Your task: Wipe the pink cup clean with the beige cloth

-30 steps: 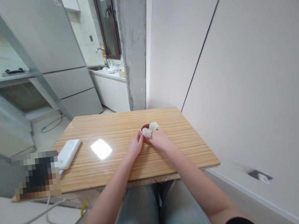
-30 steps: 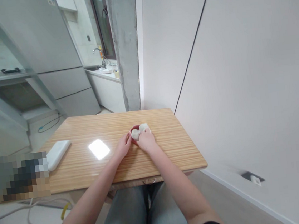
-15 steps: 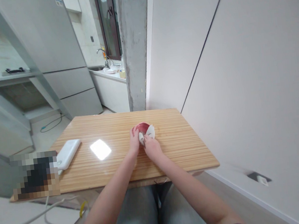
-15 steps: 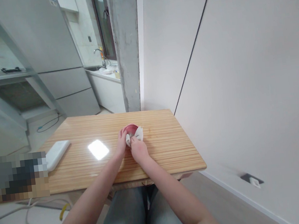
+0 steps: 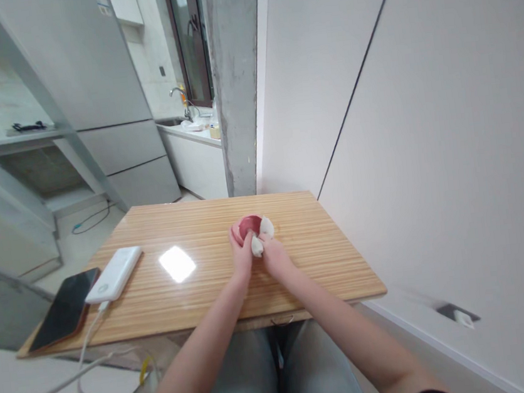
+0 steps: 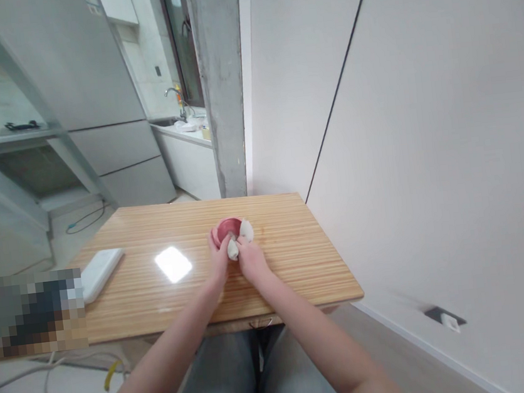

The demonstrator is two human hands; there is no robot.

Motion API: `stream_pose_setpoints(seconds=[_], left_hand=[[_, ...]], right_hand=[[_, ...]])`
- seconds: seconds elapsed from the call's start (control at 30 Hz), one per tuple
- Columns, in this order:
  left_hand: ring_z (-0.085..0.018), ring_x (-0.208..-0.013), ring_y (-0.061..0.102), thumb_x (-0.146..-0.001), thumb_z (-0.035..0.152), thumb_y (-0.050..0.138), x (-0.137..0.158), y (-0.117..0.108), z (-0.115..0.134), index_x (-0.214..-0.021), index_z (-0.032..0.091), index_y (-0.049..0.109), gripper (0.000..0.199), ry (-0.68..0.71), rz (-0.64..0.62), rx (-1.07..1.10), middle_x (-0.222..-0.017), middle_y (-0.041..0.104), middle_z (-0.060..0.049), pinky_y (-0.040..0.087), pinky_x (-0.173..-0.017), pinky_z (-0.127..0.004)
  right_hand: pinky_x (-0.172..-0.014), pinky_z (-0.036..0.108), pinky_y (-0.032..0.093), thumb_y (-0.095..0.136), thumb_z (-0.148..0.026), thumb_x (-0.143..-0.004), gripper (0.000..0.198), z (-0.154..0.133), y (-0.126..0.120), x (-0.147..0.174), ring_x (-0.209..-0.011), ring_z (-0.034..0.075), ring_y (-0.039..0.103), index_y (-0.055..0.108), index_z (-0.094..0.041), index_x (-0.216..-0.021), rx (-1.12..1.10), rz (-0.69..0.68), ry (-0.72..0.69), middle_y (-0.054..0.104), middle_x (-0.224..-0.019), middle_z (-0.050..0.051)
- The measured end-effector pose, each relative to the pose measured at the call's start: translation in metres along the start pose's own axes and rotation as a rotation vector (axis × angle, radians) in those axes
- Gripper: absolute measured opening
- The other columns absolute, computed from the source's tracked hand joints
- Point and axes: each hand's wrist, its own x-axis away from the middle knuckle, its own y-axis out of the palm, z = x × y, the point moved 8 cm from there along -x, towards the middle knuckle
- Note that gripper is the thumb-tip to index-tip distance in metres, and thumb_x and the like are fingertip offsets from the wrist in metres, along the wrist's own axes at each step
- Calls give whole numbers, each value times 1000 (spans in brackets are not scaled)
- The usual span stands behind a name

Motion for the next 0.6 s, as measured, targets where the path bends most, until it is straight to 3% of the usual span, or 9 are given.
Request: stream_pose_setpoints(seconds=[0.1, 0.2, 0.3, 0.47, 0.6], left_hand=[[-21, -113, 54, -77, 28, 56, -9, -6, 1, -124, 19, 48, 48, -10, -60, -71, -121, 58, -9, 40, -99, -34], [-25, -115, 52, -70, 20, 61, -28, -14, 20, -113, 18, 59, 44, 11, -216, -286, -118, 61, -9, 36, -103, -36], [-27, -111, 55, -64, 18, 68, -33, -12, 33, -110, 17, 61, 47, -16, -357, -358, -110, 65, -10, 39, -99, -36], [-20, -95, 62, -71, 31, 67, -4, -6, 22, -134, 22, 33, 71, -123, -159, -45, -116, 59, -9, 51, -78, -30], [-15, -93, 60, -80, 28, 51, 1, -8, 14, -126, 23, 39, 47, -101, -49, 58, -117, 57, -7, 51, -74, -25]], right_hand=[[-69, 25, 44, 35, -12, -91, 30, -7, 7, 6, -82, 14, 59, 53, -17, -115, 18, -57, -83, 59, -110, 8], [-67, 27, 44, 35, -18, -93, 29, 0, 7, 8, -84, 16, 58, 55, -20, -114, 119, -104, -260, 57, -115, 9], [-70, 28, 43, 37, -21, -93, 25, 13, 1, 1, -91, 18, 56, 57, -20, -108, 197, -90, -310, 57, -115, 9], [-68, 27, 42, 38, -19, -93, 22, 6, -8, -8, -82, 17, 54, 57, -20, -104, 176, -14, -166, 59, -106, 8], [-73, 27, 42, 36, -19, -93, 25, -11, -13, -2, -85, 17, 52, 56, -20, -108, 116, 72, -154, 57, -109, 9]])
